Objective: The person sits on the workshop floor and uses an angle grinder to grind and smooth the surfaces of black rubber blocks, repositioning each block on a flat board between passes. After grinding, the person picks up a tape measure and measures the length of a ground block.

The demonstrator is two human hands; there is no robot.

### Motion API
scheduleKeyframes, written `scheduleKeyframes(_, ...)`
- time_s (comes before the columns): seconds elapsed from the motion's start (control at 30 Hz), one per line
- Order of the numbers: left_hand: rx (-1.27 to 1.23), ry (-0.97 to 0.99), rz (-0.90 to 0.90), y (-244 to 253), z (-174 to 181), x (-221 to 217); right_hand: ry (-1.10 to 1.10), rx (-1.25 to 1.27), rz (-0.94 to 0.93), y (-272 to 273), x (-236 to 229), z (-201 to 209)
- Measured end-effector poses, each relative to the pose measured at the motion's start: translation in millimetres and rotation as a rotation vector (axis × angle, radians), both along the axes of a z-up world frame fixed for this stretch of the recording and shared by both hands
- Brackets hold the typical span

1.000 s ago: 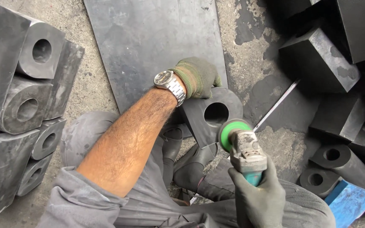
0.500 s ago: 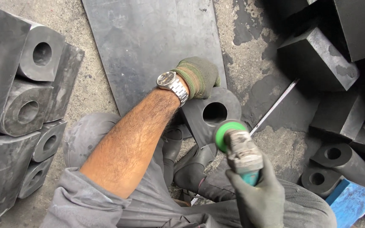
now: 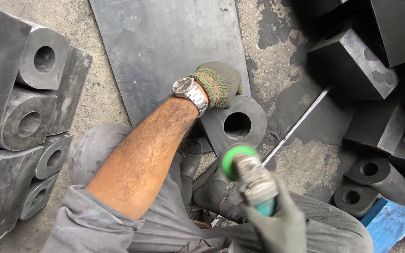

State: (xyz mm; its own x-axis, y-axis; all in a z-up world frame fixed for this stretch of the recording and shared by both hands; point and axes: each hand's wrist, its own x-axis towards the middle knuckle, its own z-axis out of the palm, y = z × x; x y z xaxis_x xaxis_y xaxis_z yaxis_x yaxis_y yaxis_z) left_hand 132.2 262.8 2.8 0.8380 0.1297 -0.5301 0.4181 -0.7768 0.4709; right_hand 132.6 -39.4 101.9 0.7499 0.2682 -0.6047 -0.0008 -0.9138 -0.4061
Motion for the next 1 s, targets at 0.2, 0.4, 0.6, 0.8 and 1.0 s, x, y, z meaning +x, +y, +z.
scheduleKeyframes(0.2, -0.028, 0.049, 0.053, -2, 1, -2, -0.009, -0.050, 0.318, -8, -5, -2)
scheduleKeyframes(0.4, -0.019, -0.001, 0.058, -1, 0, -1, -0.093, -0.097, -0.015, -8, 3, 0)
scheduleKeyframes(0.6, -0.020, 0.076, 0.053, -3, 1, 0, -0.103, 0.101, 0.425, -40, -7, -18)
scheduleKeyframes(0.8, 0.025, 0.009, 0.025, -3, 0, -2, -0.071, 0.010, -0.022, -15, -2, 2)
scheduleKeyframes(1.0, -0.011, 0.061, 0.057, -4, 3, -1, -0.060, 0.106, 0.335, -29, -8, -7)
